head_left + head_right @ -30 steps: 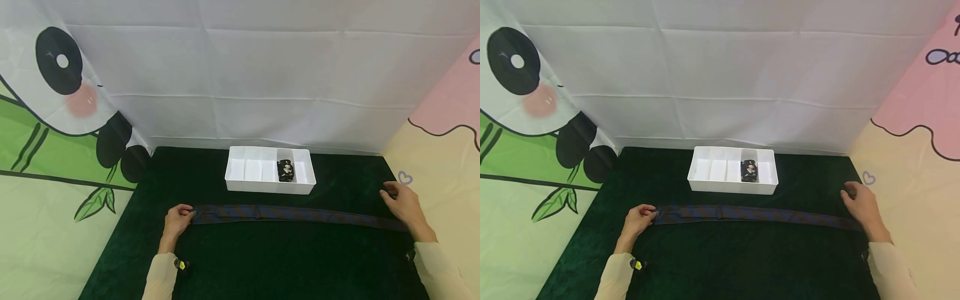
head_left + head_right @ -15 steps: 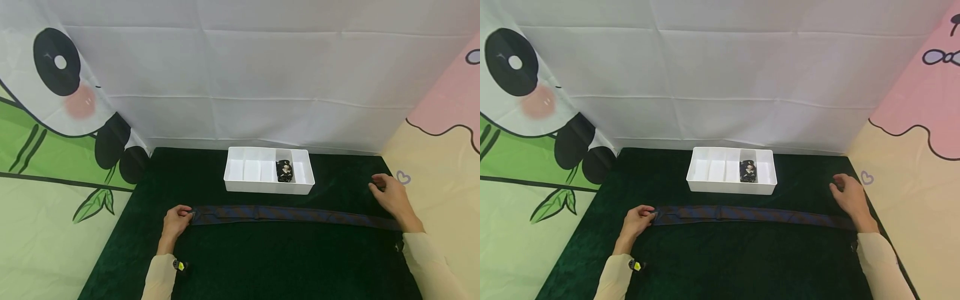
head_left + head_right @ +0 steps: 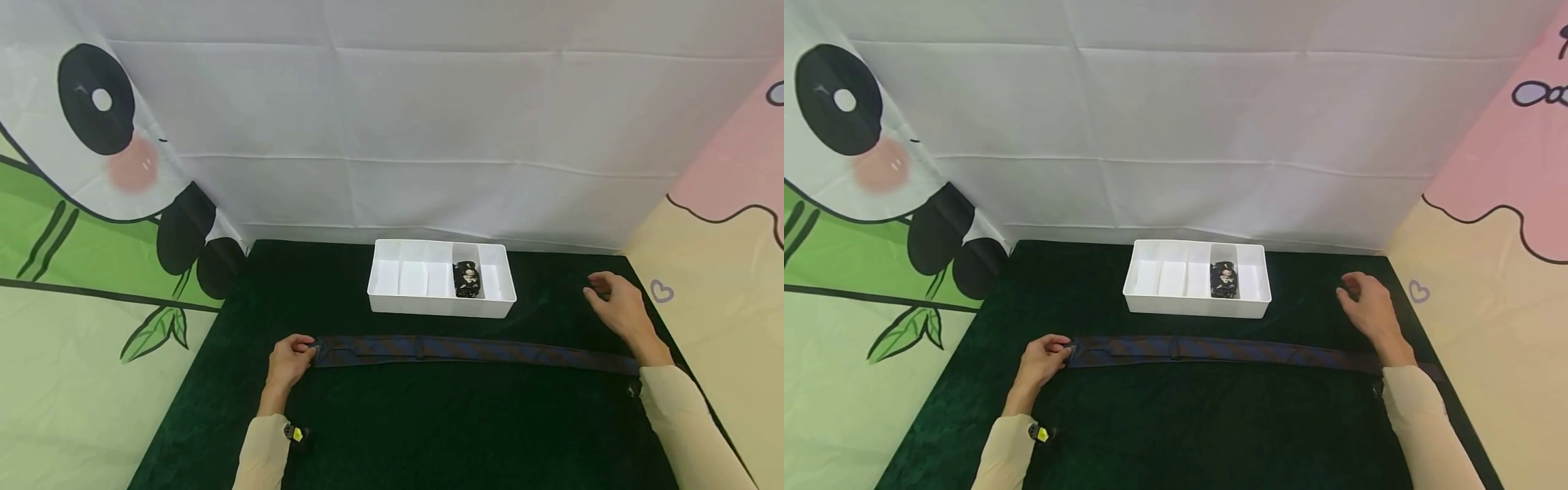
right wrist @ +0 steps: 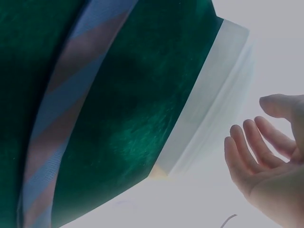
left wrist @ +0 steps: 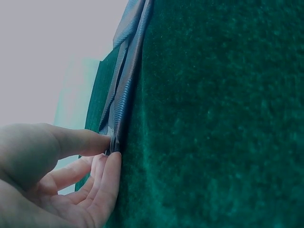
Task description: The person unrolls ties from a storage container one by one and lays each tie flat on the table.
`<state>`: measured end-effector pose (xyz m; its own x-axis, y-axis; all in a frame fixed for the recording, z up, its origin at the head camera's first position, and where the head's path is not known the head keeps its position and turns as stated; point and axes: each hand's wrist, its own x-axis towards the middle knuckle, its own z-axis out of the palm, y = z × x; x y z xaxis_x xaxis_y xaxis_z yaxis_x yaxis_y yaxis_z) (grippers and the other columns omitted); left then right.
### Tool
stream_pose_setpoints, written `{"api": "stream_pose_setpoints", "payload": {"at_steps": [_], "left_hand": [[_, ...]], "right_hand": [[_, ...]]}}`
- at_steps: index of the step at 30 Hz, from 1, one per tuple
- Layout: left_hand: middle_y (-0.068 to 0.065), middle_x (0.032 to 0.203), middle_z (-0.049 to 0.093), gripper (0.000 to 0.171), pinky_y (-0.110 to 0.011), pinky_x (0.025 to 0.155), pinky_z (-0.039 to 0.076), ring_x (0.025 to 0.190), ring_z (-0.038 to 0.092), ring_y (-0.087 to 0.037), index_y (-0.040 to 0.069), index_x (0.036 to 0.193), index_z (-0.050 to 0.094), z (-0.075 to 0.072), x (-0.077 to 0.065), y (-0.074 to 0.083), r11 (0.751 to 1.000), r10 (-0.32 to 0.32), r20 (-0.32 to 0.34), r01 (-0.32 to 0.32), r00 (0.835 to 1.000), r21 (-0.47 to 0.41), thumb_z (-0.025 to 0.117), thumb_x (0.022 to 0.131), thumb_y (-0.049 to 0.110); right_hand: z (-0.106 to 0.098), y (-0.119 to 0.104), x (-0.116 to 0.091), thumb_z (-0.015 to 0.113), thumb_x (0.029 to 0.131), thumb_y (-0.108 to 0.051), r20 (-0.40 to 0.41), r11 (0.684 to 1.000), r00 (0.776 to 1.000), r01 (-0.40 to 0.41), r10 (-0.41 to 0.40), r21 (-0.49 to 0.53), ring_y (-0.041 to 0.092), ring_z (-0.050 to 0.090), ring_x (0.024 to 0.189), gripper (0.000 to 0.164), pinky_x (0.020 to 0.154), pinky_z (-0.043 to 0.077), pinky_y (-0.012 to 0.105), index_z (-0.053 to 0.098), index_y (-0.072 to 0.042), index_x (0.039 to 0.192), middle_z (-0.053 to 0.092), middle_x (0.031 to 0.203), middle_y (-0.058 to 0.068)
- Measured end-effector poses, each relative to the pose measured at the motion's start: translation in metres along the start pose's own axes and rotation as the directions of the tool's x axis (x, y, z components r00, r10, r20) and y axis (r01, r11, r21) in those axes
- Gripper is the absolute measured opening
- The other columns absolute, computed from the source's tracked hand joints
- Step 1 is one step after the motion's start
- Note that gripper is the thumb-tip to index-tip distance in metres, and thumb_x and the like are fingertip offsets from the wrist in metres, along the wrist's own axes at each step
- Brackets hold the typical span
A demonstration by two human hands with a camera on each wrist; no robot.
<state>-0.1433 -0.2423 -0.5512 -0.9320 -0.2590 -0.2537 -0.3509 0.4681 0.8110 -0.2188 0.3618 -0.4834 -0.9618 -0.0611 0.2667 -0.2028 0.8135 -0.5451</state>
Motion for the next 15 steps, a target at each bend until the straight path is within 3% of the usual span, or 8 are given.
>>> {"api": "stream_pose_setpoints", "payload": {"at_steps": [15], "left_hand": [[-0.017, 0.103, 0.060, 0.024, -0.028, 0.067, 0.050, 0.080, 0.061, -0.019, -0.004, 0.121, 0.063, 0.000, -0.001, 0.001, 1.000, 0.005, 0.000, -0.005, 1.000, 0.000, 0.062, 0.100, 0.005]], "right_hand": [[0.011, -0.018, 0.017, 0.059, 0.102, -0.007, 0.018, 0.999, 1.000, 0.023, -0.024, 0.036, 0.049, 0.055, 0.110, 0.032, 0.096, 0.043, 0.065, 0.055, 0.013, 0.128, 0.056, 0.122, 0.034]]}}
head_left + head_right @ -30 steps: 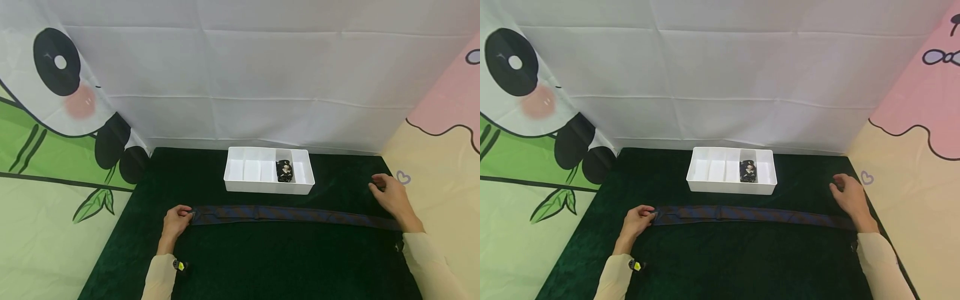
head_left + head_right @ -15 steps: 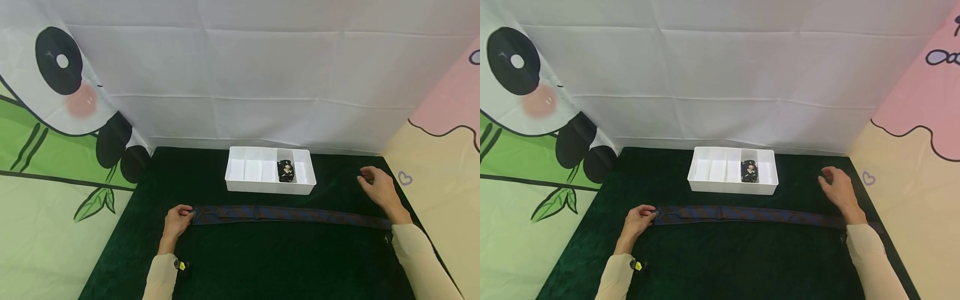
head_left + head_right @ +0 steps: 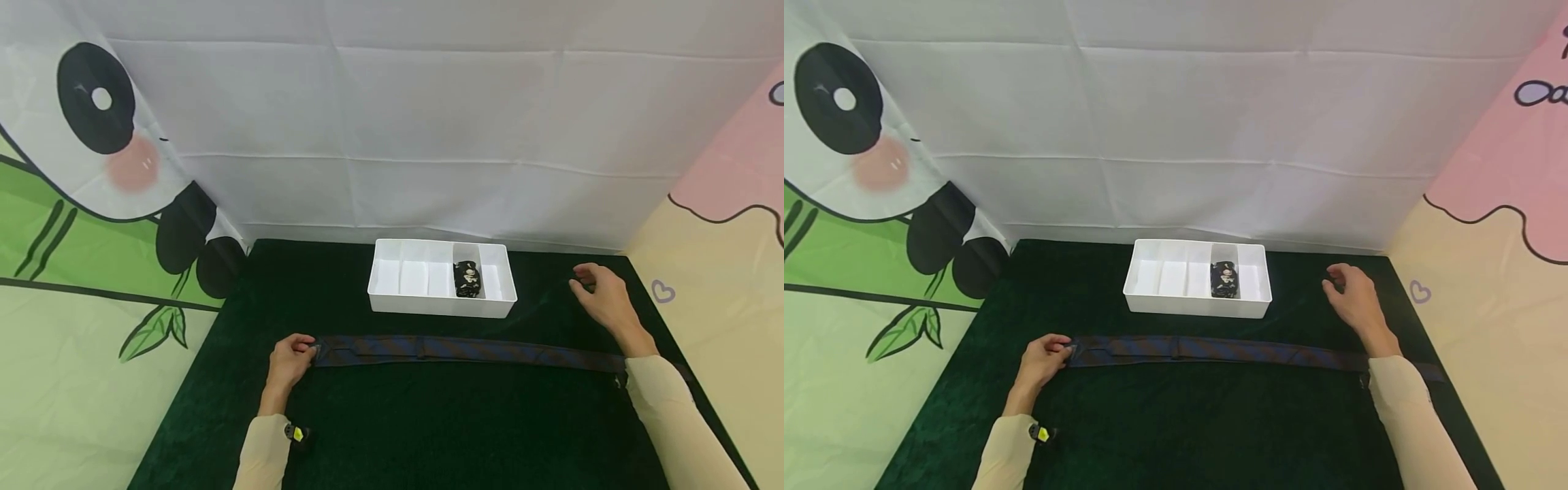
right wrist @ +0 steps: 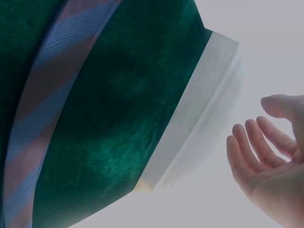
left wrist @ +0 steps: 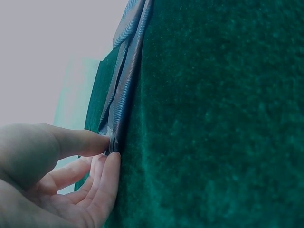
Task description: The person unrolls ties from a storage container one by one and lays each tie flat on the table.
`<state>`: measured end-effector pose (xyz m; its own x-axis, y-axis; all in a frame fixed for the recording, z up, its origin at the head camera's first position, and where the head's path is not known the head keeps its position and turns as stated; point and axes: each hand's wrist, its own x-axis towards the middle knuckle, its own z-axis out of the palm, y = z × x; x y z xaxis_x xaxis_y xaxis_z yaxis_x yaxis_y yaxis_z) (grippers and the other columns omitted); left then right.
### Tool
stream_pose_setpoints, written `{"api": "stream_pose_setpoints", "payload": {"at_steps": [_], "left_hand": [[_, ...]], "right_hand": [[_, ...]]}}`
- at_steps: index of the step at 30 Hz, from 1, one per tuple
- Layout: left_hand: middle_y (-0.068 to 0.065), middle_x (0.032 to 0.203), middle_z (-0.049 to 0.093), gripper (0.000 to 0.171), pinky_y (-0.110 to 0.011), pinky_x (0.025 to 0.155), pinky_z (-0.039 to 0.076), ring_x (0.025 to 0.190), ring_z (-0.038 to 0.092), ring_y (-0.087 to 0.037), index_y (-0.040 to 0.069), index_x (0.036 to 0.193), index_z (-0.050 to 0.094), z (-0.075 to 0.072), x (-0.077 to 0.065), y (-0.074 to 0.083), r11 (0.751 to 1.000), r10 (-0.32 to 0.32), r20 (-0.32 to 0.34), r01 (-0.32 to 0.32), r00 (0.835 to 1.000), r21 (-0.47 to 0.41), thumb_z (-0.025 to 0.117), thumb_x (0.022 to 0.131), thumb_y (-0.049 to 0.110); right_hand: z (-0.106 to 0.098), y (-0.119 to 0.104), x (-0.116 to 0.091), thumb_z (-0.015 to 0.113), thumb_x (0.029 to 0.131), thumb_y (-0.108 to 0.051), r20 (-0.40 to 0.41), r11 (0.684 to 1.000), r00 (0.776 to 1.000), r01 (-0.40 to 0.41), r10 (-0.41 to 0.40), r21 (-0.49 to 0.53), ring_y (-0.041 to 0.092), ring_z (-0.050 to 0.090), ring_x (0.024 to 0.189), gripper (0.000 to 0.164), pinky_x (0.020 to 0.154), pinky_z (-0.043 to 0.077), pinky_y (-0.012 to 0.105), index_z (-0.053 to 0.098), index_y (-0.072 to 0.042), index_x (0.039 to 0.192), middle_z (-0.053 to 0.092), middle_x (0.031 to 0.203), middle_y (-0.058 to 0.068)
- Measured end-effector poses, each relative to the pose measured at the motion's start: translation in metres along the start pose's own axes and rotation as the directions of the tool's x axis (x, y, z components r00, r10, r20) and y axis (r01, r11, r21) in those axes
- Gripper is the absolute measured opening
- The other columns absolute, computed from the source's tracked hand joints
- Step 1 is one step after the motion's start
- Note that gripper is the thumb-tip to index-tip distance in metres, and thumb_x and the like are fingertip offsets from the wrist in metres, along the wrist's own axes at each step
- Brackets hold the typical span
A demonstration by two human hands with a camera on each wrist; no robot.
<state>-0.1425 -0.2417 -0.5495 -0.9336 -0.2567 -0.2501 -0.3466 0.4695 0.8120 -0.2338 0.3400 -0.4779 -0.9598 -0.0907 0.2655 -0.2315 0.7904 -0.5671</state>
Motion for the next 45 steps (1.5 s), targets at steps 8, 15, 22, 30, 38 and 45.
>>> {"api": "stream_pose_setpoints", "payload": {"at_steps": [8, 15, 22, 30, 38, 45], "left_hand": [[-0.016, 0.104, 0.059, 0.023, -0.026, 0.067, 0.050, 0.082, 0.059, -0.019, -0.003, 0.121, 0.064, 0.000, 0.002, -0.002, 1.000, -0.015, -0.018, 0.015, 1.000, 0.018, 0.063, 0.100, 0.006], [-0.016, 0.104, 0.059, 0.024, -0.027, 0.067, 0.049, 0.082, 0.059, -0.019, -0.001, 0.122, 0.064, 0.003, 0.003, -0.003, 1.000, -0.027, -0.013, 0.027, 1.000, 0.013, 0.062, 0.100, 0.007], [-0.015, 0.103, 0.059, 0.022, -0.027, 0.066, 0.048, 0.082, 0.059, -0.019, -0.001, 0.120, 0.065, 0.004, 0.003, -0.004, 1.000, -0.022, -0.021, 0.022, 1.000, 0.014, 0.063, 0.100, 0.007], [-0.014, 0.102, 0.059, 0.022, -0.028, 0.066, 0.048, 0.080, 0.060, -0.018, -0.002, 0.121, 0.064, 0.004, 0.004, -0.003, 1.000, -0.019, -0.014, 0.019, 1.000, -0.004, 0.062, 0.100, 0.007], [-0.014, 0.101, 0.059, 0.022, -0.029, 0.066, 0.048, 0.078, 0.060, -0.017, -0.002, 0.121, 0.064, 0.004, 0.003, -0.002, 1.000, -0.018, -0.009, 0.018, 1.000, -0.012, 0.062, 0.101, 0.007], [-0.014, 0.100, 0.059, 0.022, -0.029, 0.065, 0.048, 0.077, 0.060, -0.017, -0.002, 0.121, 0.064, 0.004, 0.003, -0.003, 0.999, -0.032, -0.011, 0.032, 0.999, -0.010, 0.062, 0.101, 0.007]], "right_hand": [[0.007, -0.013, 0.009, 0.060, 0.102, -0.006, -0.001, 0.999, 0.999, 0.036, -0.036, 0.017, 0.049, 0.055, 0.110, 0.033, 0.097, 0.043, 0.064, 0.056, 0.013, 0.128, 0.056, 0.124, 0.034], [0.015, -0.024, 0.012, 0.060, 0.101, -0.005, 0.003, 0.998, 0.998, 0.060, -0.060, 0.032, 0.049, 0.054, 0.111, 0.033, 0.097, 0.042, 0.063, 0.056, 0.014, 0.128, 0.055, 0.125, 0.034], [0.027, -0.031, 0.015, 0.061, 0.099, -0.001, -0.002, 0.994, 0.995, 0.103, -0.103, 0.047, 0.047, 0.055, 0.109, 0.031, 0.097, 0.044, 0.061, 0.057, 0.013, 0.127, 0.055, 0.124, 0.032], [0.041, -0.039, 0.022, 0.062, 0.098, 0.000, 0.002, 0.990, 0.993, 0.120, -0.121, 0.070, 0.045, 0.056, 0.109, 0.031, 0.098, 0.044, 0.060, 0.058, 0.013, 0.126, 0.056, 0.123, 0.031], [0.053, -0.048, 0.026, 0.063, 0.098, 0.000, 0.010, 0.988, 0.992, 0.128, -0.130, 0.091, 0.045, 0.057, 0.110, 0.031, 0.098, 0.045, 0.060, 0.059, 0.012, 0.126, 0.058, 0.123, 0.030], [0.064, -0.057, 0.030, 0.062, 0.099, 0.000, 0.052, 0.990, 0.993, 0.100, -0.106, 0.102, 0.046, 0.056, 0.114, 0.033, 0.101, 0.044, 0.059, 0.058, 0.012, 0.129, 0.056, 0.126, 0.030]]}}
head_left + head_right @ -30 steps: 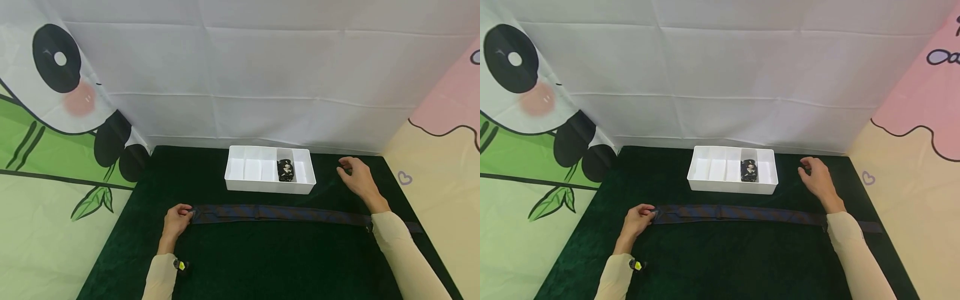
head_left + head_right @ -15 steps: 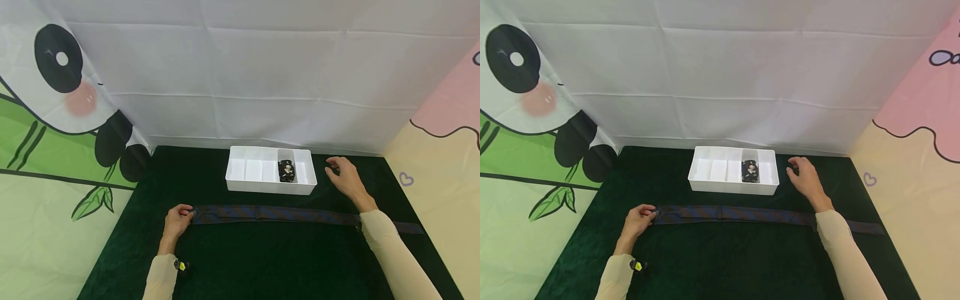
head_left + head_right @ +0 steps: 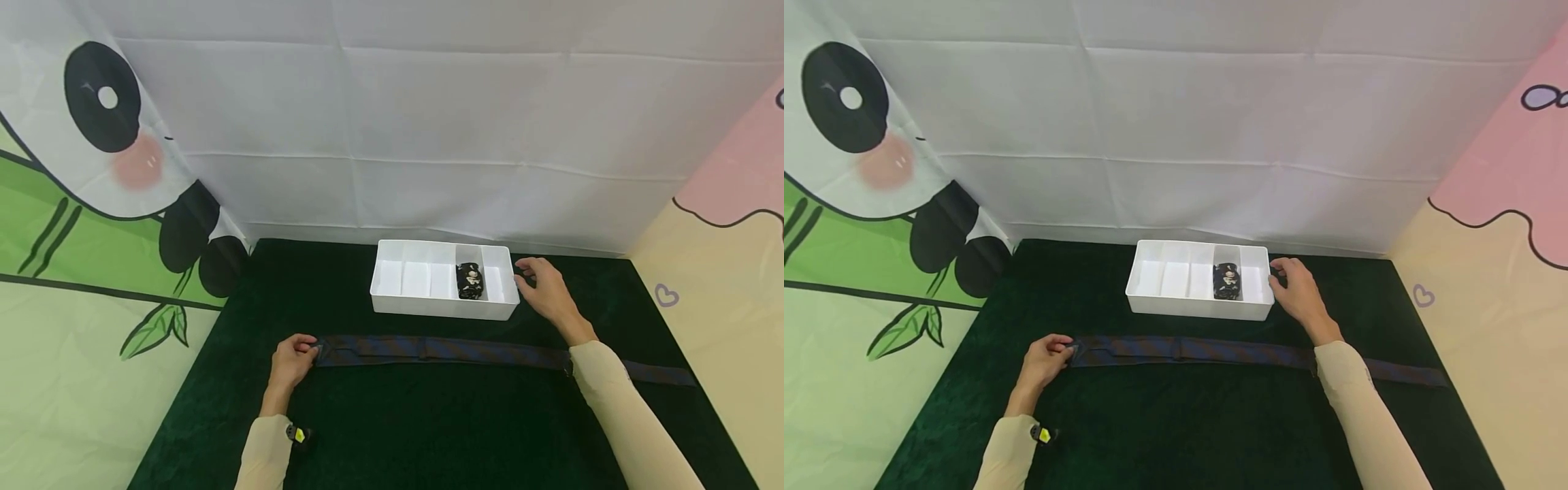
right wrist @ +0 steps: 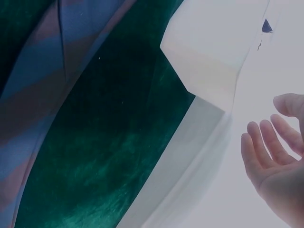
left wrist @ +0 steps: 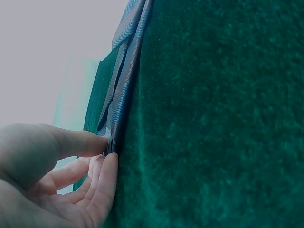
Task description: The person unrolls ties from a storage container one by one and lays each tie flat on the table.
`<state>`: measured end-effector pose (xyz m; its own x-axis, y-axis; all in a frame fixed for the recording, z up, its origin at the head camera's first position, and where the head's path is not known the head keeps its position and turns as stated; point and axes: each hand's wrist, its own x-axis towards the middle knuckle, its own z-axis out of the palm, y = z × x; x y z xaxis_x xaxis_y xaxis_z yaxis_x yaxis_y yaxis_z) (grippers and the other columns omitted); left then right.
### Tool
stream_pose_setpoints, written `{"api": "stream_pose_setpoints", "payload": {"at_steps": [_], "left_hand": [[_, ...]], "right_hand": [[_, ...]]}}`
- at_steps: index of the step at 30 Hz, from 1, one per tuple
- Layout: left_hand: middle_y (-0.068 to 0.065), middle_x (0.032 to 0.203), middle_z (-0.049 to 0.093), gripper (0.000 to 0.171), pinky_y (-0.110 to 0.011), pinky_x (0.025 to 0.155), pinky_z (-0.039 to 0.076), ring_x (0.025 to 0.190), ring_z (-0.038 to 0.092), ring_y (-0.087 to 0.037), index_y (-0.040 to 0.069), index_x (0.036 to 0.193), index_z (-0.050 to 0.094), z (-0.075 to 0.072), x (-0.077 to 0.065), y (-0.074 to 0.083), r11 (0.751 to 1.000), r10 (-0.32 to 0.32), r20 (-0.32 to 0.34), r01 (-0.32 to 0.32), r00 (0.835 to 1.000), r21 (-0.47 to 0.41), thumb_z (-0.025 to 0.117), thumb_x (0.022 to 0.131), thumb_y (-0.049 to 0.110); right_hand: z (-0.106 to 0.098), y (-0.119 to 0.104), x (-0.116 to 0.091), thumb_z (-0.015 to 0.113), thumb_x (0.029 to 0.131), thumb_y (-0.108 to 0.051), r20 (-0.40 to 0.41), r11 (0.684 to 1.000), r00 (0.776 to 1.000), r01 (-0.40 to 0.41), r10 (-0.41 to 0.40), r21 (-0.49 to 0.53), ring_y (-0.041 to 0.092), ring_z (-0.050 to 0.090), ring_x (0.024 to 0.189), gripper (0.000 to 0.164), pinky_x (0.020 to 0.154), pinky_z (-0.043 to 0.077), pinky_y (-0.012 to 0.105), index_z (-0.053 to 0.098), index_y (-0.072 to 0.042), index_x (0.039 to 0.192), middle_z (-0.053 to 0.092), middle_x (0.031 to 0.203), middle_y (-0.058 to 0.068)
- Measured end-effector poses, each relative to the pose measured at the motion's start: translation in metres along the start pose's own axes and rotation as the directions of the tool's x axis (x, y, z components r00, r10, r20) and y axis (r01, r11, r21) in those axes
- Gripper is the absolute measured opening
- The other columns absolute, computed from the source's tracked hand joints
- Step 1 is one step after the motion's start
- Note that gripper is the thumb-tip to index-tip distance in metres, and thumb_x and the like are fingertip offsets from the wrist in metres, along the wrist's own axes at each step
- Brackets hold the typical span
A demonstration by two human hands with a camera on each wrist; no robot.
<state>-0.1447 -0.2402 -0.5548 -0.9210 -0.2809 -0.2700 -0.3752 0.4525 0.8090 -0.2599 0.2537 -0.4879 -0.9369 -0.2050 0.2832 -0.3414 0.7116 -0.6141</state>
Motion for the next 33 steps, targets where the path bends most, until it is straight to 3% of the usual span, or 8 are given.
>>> {"api": "stream_pose_setpoints", "payload": {"at_steps": [17, 33], "left_hand": [[-0.012, 0.098, 0.060, 0.021, -0.030, 0.065, 0.046, 0.077, 0.058, -0.017, -0.001, 0.119, 0.065, -0.001, -0.003, -0.005, 1.000, 0.026, -0.019, -0.026, 0.999, 0.012, 0.064, 0.099, 0.006], [-0.012, 0.098, 0.058, 0.021, -0.032, 0.066, 0.045, 0.079, 0.056, -0.018, -0.002, 0.120, 0.064, -0.006, -0.004, -0.006, 0.999, 0.046, -0.002, -0.046, 0.999, 0.019, 0.062, 0.100, 0.005]], "right_hand": [[0.030, -0.015, 0.006, 0.064, 0.098, -0.004, 0.023, 1.000, 1.000, 0.022, -0.022, -0.005, 0.046, 0.058, 0.112, 0.034, 0.097, 0.047, 0.059, 0.058, 0.010, 0.129, 0.057, 0.125, 0.029], [0.052, -0.029, 0.010, 0.064, 0.098, -0.006, 0.078, 0.999, 0.996, 0.046, -0.044, -0.022, 0.046, 0.052, 0.123, 0.040, 0.105, 0.041, 0.060, 0.056, 0.011, 0.133, 0.055, 0.133, 0.031]]}}
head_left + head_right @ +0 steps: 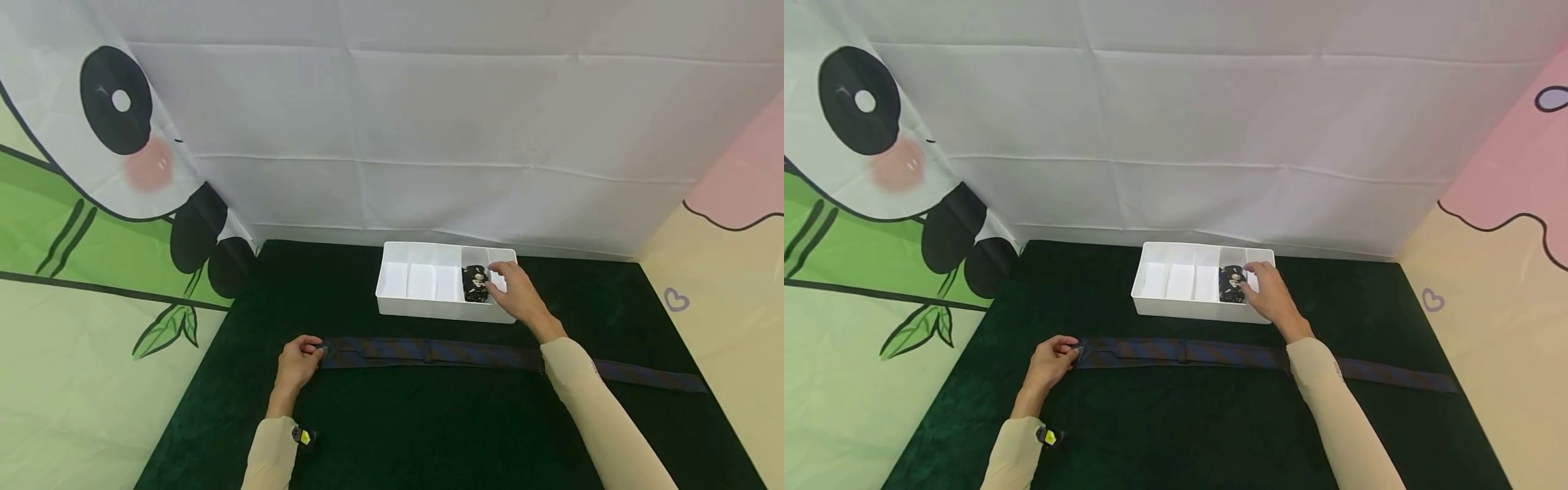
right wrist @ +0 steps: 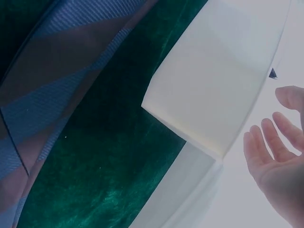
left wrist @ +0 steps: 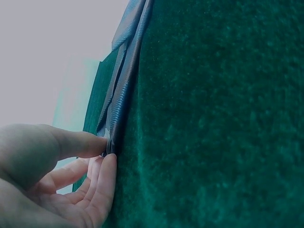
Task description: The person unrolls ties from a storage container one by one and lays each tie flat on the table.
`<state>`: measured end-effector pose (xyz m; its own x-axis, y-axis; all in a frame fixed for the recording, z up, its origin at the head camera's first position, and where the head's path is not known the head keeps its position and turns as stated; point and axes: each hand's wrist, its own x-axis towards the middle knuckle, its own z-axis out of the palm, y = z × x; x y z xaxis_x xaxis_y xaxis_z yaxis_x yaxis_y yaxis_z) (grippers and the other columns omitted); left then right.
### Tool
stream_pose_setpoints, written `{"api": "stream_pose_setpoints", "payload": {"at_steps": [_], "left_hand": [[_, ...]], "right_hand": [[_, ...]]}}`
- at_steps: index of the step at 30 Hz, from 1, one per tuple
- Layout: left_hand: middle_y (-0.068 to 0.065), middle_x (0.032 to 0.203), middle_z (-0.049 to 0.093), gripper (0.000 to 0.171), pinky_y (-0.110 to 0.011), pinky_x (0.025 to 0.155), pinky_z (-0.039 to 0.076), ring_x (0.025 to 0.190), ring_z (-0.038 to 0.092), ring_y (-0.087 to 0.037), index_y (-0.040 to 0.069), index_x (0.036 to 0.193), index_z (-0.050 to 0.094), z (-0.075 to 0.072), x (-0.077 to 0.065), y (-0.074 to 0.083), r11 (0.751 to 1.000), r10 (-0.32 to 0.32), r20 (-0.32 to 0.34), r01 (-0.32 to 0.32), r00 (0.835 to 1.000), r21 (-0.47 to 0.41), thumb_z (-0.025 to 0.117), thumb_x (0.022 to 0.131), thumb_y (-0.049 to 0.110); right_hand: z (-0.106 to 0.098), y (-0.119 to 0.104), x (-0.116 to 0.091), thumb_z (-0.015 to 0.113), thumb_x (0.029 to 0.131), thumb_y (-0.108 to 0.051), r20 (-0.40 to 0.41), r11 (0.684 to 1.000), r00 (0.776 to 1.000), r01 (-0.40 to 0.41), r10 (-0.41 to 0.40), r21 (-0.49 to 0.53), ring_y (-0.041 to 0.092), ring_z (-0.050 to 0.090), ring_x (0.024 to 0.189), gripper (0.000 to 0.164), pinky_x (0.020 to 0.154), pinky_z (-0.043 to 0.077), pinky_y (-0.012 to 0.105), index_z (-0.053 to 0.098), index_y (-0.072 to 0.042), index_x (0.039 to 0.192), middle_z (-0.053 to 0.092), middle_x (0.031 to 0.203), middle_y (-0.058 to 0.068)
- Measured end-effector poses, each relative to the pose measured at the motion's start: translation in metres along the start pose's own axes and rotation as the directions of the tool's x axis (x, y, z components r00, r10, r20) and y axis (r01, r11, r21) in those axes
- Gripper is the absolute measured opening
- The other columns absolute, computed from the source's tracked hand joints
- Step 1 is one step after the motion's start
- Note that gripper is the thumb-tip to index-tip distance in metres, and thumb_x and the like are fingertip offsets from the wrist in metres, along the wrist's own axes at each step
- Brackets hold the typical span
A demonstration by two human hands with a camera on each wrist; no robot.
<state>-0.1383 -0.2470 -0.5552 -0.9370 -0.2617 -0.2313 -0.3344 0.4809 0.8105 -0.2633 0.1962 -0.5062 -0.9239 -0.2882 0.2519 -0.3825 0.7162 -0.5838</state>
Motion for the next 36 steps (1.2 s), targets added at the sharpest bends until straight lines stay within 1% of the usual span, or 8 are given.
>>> {"api": "stream_pose_setpoints", "payload": {"at_steps": [4, 8, 14, 20, 24, 27, 31, 36], "left_hand": [[-0.012, 0.100, 0.058, 0.022, -0.032, 0.068, 0.044, 0.081, 0.056, -0.019, -0.001, 0.120, 0.064, 0.000, 0.000, 0.000, 1.000, -0.003, -0.002, 0.003, 1.000, 0.002, 0.061, 0.100, 0.005], [-0.011, 0.098, 0.058, 0.021, -0.030, 0.067, 0.043, 0.080, 0.055, -0.019, -0.001, 0.119, 0.064, 0.003, 0.000, -0.001, 1.000, 0.003, -0.013, -0.003, 1.000, 0.003, 0.062, 0.100, 0.005], [-0.010, 0.095, 0.058, 0.020, -0.028, 0.065, 0.043, 0.077, 0.054, -0.017, -0.001, 0.117, 0.066, 0.005, 0.001, -0.001, 1.000, 0.008, -0.038, -0.008, 0.999, 0.000, 0.064, 0.098, 0.004], [-0.012, 0.101, 0.058, 0.021, -0.031, 0.069, 0.043, 0.083, 0.055, -0.021, 0.000, 0.119, 0.065, 0.003, 0.001, 0.001, 1.000, -0.001, -0.019, 0.001, 1.000, 0.000, 0.062, 0.099, 0.005], [-0.011, 0.099, 0.058, 0.020, -0.031, 0.068, 0.043, 0.081, 0.054, -0.020, -0.001, 0.119, 0.065, 0.002, 0.001, 0.001, 1.000, 0.001, -0.021, -0.001, 1.000, -0.001, 0.062, 0.099, 0.005], [-0.010, 0.096, 0.057, 0.020, -0.031, 0.067, 0.043, 0.079, 0.054, -0.019, 0.000, 0.118, 0.065, 0.002, 0.001, 0.000, 1.000, -0.002, -0.023, 0.002, 1.000, 0.002, 0.062, 0.099, 0.005], [-0.010, 0.096, 0.057, 0.020, -0.032, 0.067, 0.043, 0.079, 0.054, -0.019, 0.000, 0.118, 0.065, 0.002, 0.000, -0.001, 1.000, -0.004, -0.021, 0.005, 1.000, 0.007, 0.062, 0.099, 0.004], [-0.011, 0.097, 0.057, 0.020, -0.033, 0.068, 0.042, 0.080, 0.054, -0.019, -0.001, 0.119, 0.064, 0.002, 0.002, -0.002, 1.000, 0.007, -0.012, -0.007, 1.000, 0.011, 0.061, 0.100, 0.004]], "right_hand": [[0.005, 0.000, 0.002, 0.065, 0.098, -0.008, 0.012, 1.000, 1.000, -0.010, 0.010, -0.021, 0.046, 0.050, 0.127, 0.043, 0.108, 0.037, 0.059, 0.054, 0.011, 0.135, 0.054, 0.134, 0.031], [0.009, 0.000, 0.003, 0.065, 0.098, -0.009, 0.013, 1.000, 1.000, -0.006, 0.007, -0.024, 0.047, 0.047, 0.128, 0.046, 0.109, 0.036, 0.059, 0.052, 0.012, 0.136, 0.054, 0.133, 0.031], [0.014, -0.002, 0.006, 0.066, 0.096, -0.006, 0.013, 0.999, 0.999, 0.030, -0.029, -0.032, 0.048, 0.047, 0.126, 0.047, 0.107, 0.036, 0.059, 0.052, 0.013, 0.135, 0.054, 0.132, 0.032], [0.018, -0.003, 0.012, 0.067, 0.093, -0.004, 0.013, 0.996, 0.998, 0.059, -0.058, -0.063, 0.049, 0.049, 0.122, 0.047, 0.104, 0.038, 0.059, 0.053, 0.013, 0.133, 0.054, 0.130, 0.034], [0.020, -0.005, 0.014, 0.069, 0.092, -0.006, 0.033, 0.996, 0.997, 0.067, -0.065, -0.066, 0.047, 0.049, 0.120, 0.049, 0.100, 0.041, 0.059, 0.052, 0.012, 0.134, 0.052, 0.131, 0.033], [0.023, -0.005, 0.016, 0.071, 0.092, -0.007, 0.059, 0.996, 0.997, 0.063, -0.059, -0.068, 0.046, 0.048, 0.120, 0.051, 0.098, 0.043, 0.059, 0.050, 0.011, 0.136, 0.049, 0.133, 0.034], [0.025, -0.005, 0.016, 0.073, 0.091, -0.009, 0.078, 0.996, 0.996, 0.057, -0.051, -0.073, 0.047, 0.046, 0.121, 0.056, 0.098, 0.042, 0.060, 0.049, 0.010, 0.138, 0.047, 0.136, 0.034], [0.027, -0.007, 0.018, 0.073, 0.091, -0.007, 0.116, 0.999, 0.993, 0.014, -0.009, -0.037, 0.050, 0.039, 0.130, 0.063, 0.104, 0.038, 0.062, 0.043, 0.010, 0.143, 0.040, 0.144, 0.036]]}}
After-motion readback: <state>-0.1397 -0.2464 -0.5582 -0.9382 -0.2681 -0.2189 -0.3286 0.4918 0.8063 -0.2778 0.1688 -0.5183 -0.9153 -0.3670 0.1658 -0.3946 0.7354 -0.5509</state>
